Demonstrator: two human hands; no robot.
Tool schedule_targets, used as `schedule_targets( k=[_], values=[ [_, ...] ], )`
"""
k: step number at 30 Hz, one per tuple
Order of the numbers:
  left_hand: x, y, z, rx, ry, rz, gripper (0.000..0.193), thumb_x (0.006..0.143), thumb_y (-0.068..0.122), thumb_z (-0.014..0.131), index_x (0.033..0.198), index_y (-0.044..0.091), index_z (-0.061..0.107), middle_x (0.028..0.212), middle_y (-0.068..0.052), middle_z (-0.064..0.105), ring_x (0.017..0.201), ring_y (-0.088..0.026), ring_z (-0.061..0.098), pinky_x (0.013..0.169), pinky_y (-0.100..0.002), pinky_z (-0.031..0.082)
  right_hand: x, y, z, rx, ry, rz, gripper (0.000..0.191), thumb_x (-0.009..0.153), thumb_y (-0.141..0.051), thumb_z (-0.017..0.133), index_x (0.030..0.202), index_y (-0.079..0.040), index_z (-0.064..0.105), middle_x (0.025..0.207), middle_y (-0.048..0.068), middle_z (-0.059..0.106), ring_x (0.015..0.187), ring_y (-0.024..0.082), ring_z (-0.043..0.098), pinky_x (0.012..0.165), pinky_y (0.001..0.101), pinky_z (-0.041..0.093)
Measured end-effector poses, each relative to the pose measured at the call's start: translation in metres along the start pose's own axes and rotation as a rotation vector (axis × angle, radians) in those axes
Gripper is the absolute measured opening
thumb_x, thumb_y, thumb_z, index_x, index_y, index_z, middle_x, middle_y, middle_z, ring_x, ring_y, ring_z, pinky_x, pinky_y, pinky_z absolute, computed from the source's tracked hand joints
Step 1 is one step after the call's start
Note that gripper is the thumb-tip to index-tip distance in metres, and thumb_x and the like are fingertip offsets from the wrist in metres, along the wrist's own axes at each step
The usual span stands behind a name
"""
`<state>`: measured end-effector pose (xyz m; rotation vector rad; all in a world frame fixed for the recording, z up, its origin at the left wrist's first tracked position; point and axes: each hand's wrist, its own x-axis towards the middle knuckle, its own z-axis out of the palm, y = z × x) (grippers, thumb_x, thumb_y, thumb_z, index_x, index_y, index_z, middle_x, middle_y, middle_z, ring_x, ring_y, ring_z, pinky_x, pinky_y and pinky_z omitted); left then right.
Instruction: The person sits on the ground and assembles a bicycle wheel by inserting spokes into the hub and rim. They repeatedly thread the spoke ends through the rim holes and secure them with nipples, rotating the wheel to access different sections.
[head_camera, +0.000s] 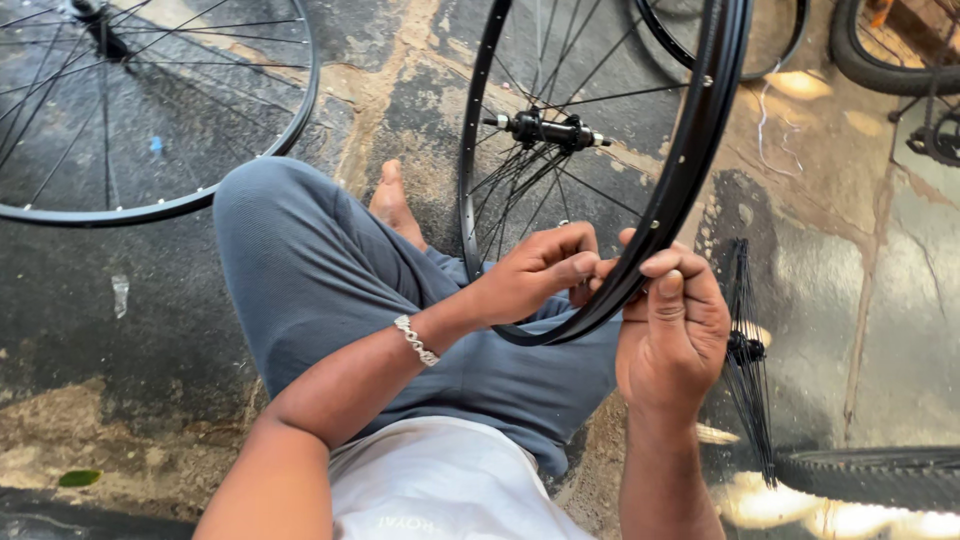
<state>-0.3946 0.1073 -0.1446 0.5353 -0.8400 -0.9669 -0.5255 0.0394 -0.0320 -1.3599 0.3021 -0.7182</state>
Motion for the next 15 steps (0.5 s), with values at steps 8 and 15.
schedule_targets(
  k=[8,15],
  values=[
    [-0.019,-0.01,0.027,-0.391,0.068,-0.08,0.032,0.111,0.039,0.051,0.109,0.007,0.05,0.093,-0.011,0.07,0.079,-0.017,0.071,0.067,-0.031,0.058,-0.007,0.003,-0.015,-0.463,0.034,-0.303,0.021,0.121,-0.014,0.062,0.113,0.004,0.065,0.114,0.008,0.056,0.099,0.012,0.057,0.093,0.0229,0.049],
    [-0.018,-0.009,0.031,-0.323,0.098,-0.086,0.033,0.114,0.037,0.051,0.111,0.004,0.053,0.092,-0.008,0.069,0.077,-0.015,0.07,0.063,-0.028,0.057,-0.03,0.0,-0.027,-0.487,0.056,-0.148,0.015,0.105,-0.009,0.068,0.111,0.004,0.067,0.104,0.009,0.067,0.092,0.013,0.068,0.084,0.023,0.058]
  ],
)
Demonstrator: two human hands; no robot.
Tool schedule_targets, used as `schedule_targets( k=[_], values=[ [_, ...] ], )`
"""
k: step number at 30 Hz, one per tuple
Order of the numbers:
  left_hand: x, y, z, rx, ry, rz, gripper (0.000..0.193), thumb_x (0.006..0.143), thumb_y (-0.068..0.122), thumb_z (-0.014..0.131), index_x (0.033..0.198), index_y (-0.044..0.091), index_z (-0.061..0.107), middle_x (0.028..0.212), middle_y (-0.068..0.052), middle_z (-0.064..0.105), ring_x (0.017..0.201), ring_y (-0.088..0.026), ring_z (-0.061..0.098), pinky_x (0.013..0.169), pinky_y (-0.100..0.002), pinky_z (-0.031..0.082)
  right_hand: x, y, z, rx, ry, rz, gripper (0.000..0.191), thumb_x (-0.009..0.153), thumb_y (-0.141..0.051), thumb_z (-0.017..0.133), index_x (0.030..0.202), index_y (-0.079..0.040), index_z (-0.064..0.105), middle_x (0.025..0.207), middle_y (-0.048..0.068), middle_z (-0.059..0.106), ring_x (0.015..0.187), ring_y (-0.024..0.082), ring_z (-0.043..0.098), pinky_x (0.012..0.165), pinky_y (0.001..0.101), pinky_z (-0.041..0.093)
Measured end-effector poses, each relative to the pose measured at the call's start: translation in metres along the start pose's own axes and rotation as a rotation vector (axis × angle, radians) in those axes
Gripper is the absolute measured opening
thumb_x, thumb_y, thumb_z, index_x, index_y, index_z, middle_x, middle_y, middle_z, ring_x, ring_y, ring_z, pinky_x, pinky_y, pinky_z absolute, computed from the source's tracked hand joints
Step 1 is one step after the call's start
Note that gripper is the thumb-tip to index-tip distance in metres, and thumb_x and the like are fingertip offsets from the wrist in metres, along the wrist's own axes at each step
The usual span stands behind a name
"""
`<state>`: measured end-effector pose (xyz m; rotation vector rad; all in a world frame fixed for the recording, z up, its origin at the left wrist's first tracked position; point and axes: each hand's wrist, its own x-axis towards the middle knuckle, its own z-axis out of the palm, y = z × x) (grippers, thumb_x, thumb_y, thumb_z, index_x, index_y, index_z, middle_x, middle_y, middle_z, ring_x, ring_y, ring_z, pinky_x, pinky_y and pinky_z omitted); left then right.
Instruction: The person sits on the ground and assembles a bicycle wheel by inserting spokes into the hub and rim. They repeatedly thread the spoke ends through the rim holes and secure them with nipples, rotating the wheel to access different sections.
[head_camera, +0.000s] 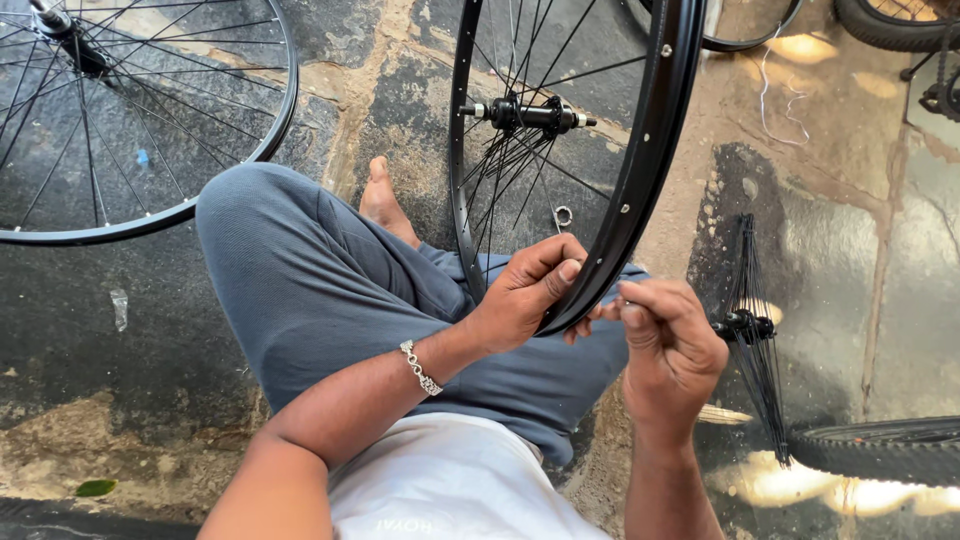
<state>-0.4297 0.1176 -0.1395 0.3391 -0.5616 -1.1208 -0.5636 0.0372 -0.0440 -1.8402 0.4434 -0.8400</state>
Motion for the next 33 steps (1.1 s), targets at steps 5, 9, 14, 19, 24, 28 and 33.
schedule_targets(
  k=[5,9,14,19,24,28,33],
  values=[
    [0.0,-0.003,-0.001,0.01,-0.01,0.002,0.033,0.113,0.039,0.049,0.111,0.006,0.051,0.091,-0.008,0.07,0.077,-0.014,0.07,0.062,-0.027,0.056,-0.012,-0.002,-0.005,0.054,-0.003,0.038,0.011,0.103,-0.001,0.065,0.113,0.003,0.066,0.108,0.011,0.07,0.095,0.014,0.072,0.086,0.0249,0.061],
    [0.0,-0.005,-0.003,-0.011,-0.013,-0.009,0.032,0.113,0.038,0.049,0.112,0.007,0.05,0.092,-0.008,0.069,0.077,-0.014,0.071,0.061,-0.027,0.056,-0.019,0.007,-0.012,0.22,-0.017,0.124,0.014,0.103,0.001,0.06,0.116,0.002,0.064,0.104,0.009,0.067,0.095,0.014,0.067,0.089,0.0279,0.058],
    [0.0,-0.006,-0.003,-0.032,0.003,-0.022,0.03,0.113,0.037,0.049,0.112,0.007,0.05,0.093,-0.009,0.069,0.078,-0.014,0.071,0.062,-0.027,0.056,-0.036,0.019,-0.028,0.576,-0.319,0.277,0.017,0.106,-0.009,0.058,0.108,0.005,0.068,0.096,0.012,0.064,0.094,0.017,0.061,0.09,0.0329,0.053],
    [0.0,-0.007,-0.004,-0.015,0.012,-0.029,0.03,0.113,0.037,0.049,0.112,0.006,0.05,0.093,-0.009,0.069,0.078,-0.015,0.071,0.062,-0.027,0.057,-0.071,0.021,-0.025,0.863,-0.516,0.732,0.016,0.105,-0.01,0.06,0.106,0.006,0.064,0.097,0.013,0.063,0.087,0.018,0.062,0.079,0.0317,0.052],
    [-0.001,-0.005,-0.002,-0.008,0.011,-0.033,0.031,0.113,0.037,0.049,0.113,0.006,0.05,0.093,-0.009,0.069,0.078,-0.014,0.071,0.063,-0.028,0.057,-0.061,0.023,-0.024,0.624,-0.326,0.407,0.016,0.102,-0.007,0.067,0.112,0.005,0.063,0.096,0.018,0.073,0.086,0.021,0.075,0.076,0.0342,0.064],
    [0.0,-0.004,-0.001,-0.008,-0.015,0.009,0.031,0.114,0.037,0.05,0.113,0.006,0.051,0.094,-0.009,0.069,0.077,-0.014,0.069,0.064,-0.028,0.057,-0.04,0.012,-0.016,0.277,-0.095,0.148,0.015,0.104,-0.006,0.069,0.115,0.003,0.062,0.105,0.018,0.075,0.099,0.02,0.076,0.091,0.0327,0.065],
    [0.002,-0.003,-0.001,-0.017,-0.008,0.012,0.03,0.113,0.035,0.05,0.112,0.005,0.051,0.091,-0.007,0.067,0.075,-0.012,0.068,0.062,-0.028,0.057,-0.021,0.004,0.007,-0.319,-0.029,-0.181,0.012,0.096,-0.007,0.075,0.105,-0.003,0.068,0.101,0.01,0.072,0.09,0.015,0.074,0.077,0.0253,0.064]
  ],
)
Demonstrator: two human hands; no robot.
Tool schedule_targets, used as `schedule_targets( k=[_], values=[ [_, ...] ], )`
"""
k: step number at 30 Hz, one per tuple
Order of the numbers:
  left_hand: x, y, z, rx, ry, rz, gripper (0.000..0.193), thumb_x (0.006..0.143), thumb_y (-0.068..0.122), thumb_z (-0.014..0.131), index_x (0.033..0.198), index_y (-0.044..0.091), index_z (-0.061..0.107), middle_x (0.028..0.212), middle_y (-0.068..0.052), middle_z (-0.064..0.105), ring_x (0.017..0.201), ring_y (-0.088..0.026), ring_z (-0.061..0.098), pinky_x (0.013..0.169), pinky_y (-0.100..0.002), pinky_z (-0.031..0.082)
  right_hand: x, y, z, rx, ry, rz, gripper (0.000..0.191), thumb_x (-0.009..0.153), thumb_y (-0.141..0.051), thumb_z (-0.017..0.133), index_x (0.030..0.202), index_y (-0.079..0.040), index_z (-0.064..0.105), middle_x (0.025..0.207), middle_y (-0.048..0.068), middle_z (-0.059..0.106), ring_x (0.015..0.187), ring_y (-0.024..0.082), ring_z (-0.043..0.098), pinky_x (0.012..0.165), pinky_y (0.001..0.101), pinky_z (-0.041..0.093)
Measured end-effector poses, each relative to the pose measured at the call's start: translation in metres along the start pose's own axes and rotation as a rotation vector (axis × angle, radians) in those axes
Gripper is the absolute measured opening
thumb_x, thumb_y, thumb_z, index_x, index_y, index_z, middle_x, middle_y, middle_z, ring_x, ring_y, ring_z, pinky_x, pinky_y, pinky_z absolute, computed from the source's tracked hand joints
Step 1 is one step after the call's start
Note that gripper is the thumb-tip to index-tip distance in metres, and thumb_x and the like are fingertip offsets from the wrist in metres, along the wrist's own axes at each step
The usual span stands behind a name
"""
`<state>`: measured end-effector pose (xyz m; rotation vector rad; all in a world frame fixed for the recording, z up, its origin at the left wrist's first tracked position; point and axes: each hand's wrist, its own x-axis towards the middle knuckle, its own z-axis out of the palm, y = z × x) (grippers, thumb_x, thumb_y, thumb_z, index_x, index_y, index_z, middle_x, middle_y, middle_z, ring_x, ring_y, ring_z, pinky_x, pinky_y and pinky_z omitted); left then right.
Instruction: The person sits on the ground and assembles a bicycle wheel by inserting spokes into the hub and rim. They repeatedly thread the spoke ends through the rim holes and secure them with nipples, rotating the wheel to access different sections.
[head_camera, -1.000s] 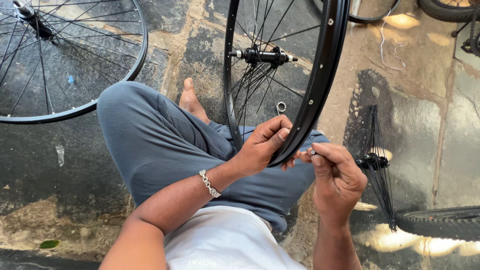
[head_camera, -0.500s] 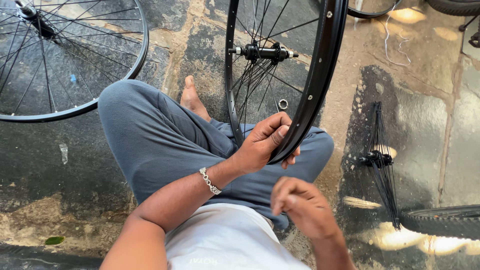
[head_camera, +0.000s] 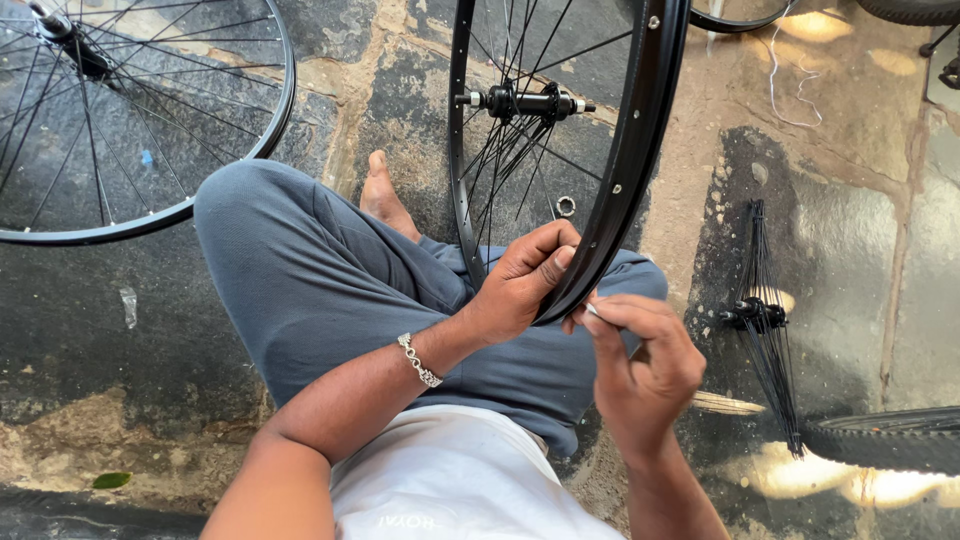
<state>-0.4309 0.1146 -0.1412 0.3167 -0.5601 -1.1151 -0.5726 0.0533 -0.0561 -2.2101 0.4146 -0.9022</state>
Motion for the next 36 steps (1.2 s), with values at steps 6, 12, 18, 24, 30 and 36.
schedule_targets(
  k=[6,12,18,24,30,36],
  values=[
    [0.0,0.001,-0.001,0.026,-0.005,0.011,0.03,0.114,0.034,0.05,0.109,0.005,0.053,0.089,-0.003,0.06,0.074,-0.01,0.064,0.061,-0.028,0.057,0.009,-0.003,0.006,-0.34,0.035,-0.116,0.02,0.088,-0.008,0.087,0.103,-0.006,0.074,0.095,0.002,0.054,0.08,0.01,0.053,0.063,0.0254,0.045],
    [0.001,0.0,0.0,0.009,-0.029,0.036,0.03,0.114,0.034,0.05,0.108,0.005,0.053,0.09,-0.004,0.059,0.077,-0.011,0.064,0.061,-0.028,0.055,0.012,-0.007,0.007,-0.38,0.019,-0.104,0.021,0.086,-0.008,0.089,0.102,-0.005,0.076,0.093,0.002,0.052,0.08,0.011,0.052,0.063,0.0272,0.044],
    [0.002,0.0,0.001,-0.015,-0.026,0.028,0.031,0.113,0.035,0.05,0.108,0.004,0.053,0.09,-0.004,0.06,0.076,-0.011,0.063,0.061,-0.029,0.056,0.016,-0.01,0.006,-0.403,0.007,-0.082,0.022,0.085,-0.009,0.09,0.102,-0.006,0.076,0.094,0.002,0.055,0.083,0.012,0.056,0.065,0.0268,0.047],
    [0.004,0.0,0.002,-0.007,-0.033,0.044,0.031,0.114,0.035,0.05,0.108,0.004,0.052,0.09,-0.005,0.06,0.075,-0.011,0.063,0.061,-0.028,0.055,0.021,-0.017,0.003,-0.551,-0.028,-0.117,0.021,0.085,-0.015,0.09,0.1,-0.008,0.077,0.093,0.003,0.057,0.087,0.017,0.057,0.07,0.0323,0.048],
    [0.002,0.001,0.001,0.024,-0.042,0.061,0.029,0.115,0.031,0.049,0.109,0.003,0.052,0.089,-0.006,0.06,0.071,-0.012,0.064,0.063,-0.028,0.056,0.036,-0.036,0.003,-0.594,-0.093,-0.144,0.019,0.086,-0.012,0.087,0.1,-0.008,0.076,0.093,0.004,0.061,0.086,0.02,0.061,0.072,0.0356,0.05],
    [-0.003,-0.001,-0.006,-0.023,0.016,-0.009,0.018,0.111,0.022,0.049,0.109,0.005,0.052,0.091,-0.005,0.06,0.078,-0.013,0.066,0.065,-0.029,0.057,0.05,-0.053,-0.002,-0.618,-0.169,-0.165,0.018,0.078,-0.006,0.084,0.093,-0.01,0.076,0.087,0.004,0.063,0.079,0.021,0.064,0.067,0.037,0.051]
  ],
)
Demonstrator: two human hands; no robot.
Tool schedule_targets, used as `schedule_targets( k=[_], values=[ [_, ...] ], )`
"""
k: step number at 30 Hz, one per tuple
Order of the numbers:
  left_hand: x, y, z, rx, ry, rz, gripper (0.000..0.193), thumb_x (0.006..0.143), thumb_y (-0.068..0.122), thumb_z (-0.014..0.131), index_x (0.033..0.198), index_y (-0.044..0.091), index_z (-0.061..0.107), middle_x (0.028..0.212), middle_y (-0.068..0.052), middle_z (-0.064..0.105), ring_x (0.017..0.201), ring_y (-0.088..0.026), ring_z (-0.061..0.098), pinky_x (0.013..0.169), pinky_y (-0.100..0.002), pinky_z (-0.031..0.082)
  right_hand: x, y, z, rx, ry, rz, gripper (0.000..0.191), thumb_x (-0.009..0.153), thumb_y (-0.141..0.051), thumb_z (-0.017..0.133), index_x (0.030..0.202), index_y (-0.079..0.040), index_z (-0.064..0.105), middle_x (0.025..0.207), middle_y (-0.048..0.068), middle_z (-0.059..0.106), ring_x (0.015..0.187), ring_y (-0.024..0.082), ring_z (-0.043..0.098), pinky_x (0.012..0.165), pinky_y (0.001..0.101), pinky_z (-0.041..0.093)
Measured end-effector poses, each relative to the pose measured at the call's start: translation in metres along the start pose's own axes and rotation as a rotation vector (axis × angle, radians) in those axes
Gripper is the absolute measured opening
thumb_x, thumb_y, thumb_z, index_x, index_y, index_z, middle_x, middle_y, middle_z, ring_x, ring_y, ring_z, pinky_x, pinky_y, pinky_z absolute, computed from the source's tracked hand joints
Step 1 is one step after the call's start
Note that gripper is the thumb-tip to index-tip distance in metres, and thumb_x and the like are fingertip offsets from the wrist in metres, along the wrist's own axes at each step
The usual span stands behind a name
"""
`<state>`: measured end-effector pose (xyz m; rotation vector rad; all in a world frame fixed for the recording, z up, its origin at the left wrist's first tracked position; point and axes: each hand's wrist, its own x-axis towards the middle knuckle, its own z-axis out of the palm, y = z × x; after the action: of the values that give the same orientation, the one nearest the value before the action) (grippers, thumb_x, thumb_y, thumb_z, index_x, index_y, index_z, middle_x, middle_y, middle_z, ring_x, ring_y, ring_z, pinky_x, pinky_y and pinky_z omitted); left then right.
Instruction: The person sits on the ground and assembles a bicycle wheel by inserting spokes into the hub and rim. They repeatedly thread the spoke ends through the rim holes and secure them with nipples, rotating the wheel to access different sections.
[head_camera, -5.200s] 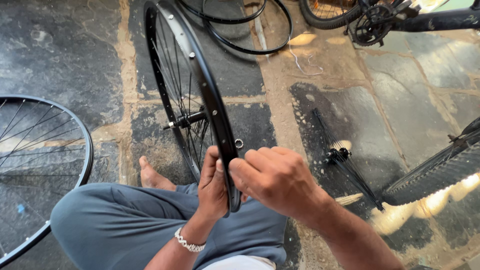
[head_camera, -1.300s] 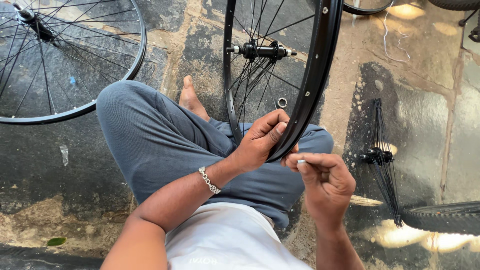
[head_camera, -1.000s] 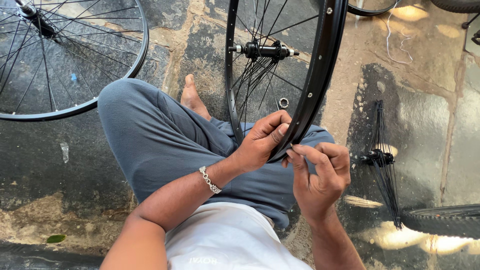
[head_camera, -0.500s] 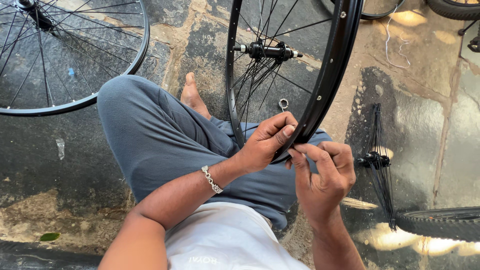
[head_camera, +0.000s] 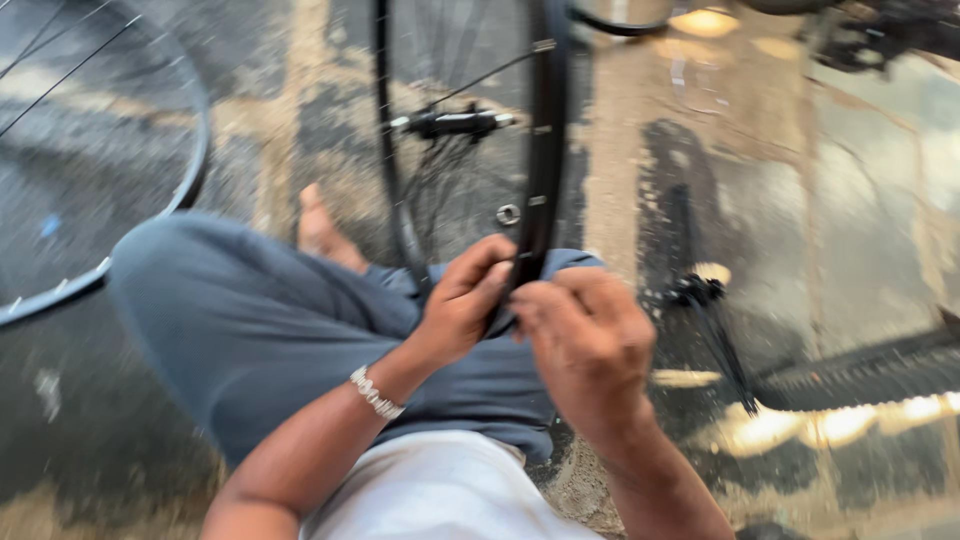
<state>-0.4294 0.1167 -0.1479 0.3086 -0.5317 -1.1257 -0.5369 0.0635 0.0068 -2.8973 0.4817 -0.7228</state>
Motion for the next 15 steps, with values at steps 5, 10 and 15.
schedule_targets(
  k=[5,10,15],
  values=[
    [-0.002,0.0,-0.007,0.046,0.017,0.045,0.021,0.112,0.026,0.055,0.113,0.004,0.055,0.103,-0.001,0.057,0.097,-0.008,0.053,0.089,-0.025,0.045,0.002,0.003,-0.003,-0.067,-0.014,-0.139,0.022,0.081,-0.009,0.084,0.1,-0.007,0.076,0.093,0.004,0.064,0.08,0.018,0.065,0.065,0.033,0.052],
    [-0.001,0.002,-0.009,0.041,-0.016,0.042,0.023,0.113,0.027,0.056,0.113,0.005,0.054,0.105,0.0,0.056,0.096,-0.007,0.051,0.088,-0.024,0.044,0.0,0.012,0.002,-0.146,0.029,-0.253,0.024,0.083,-0.015,0.084,0.104,-0.008,0.074,0.096,0.002,0.064,0.082,0.016,0.065,0.068,0.0329,0.053],
    [0.0,0.002,-0.009,0.037,-0.028,0.028,0.023,0.111,0.028,0.055,0.112,0.005,0.054,0.104,-0.002,0.058,0.096,-0.01,0.054,0.089,-0.025,0.047,-0.001,0.02,0.006,-0.164,0.048,-0.287,0.024,0.087,-0.019,0.084,0.105,-0.008,0.074,0.096,0.001,0.063,0.081,0.016,0.064,0.067,0.0318,0.053]
  ],
)
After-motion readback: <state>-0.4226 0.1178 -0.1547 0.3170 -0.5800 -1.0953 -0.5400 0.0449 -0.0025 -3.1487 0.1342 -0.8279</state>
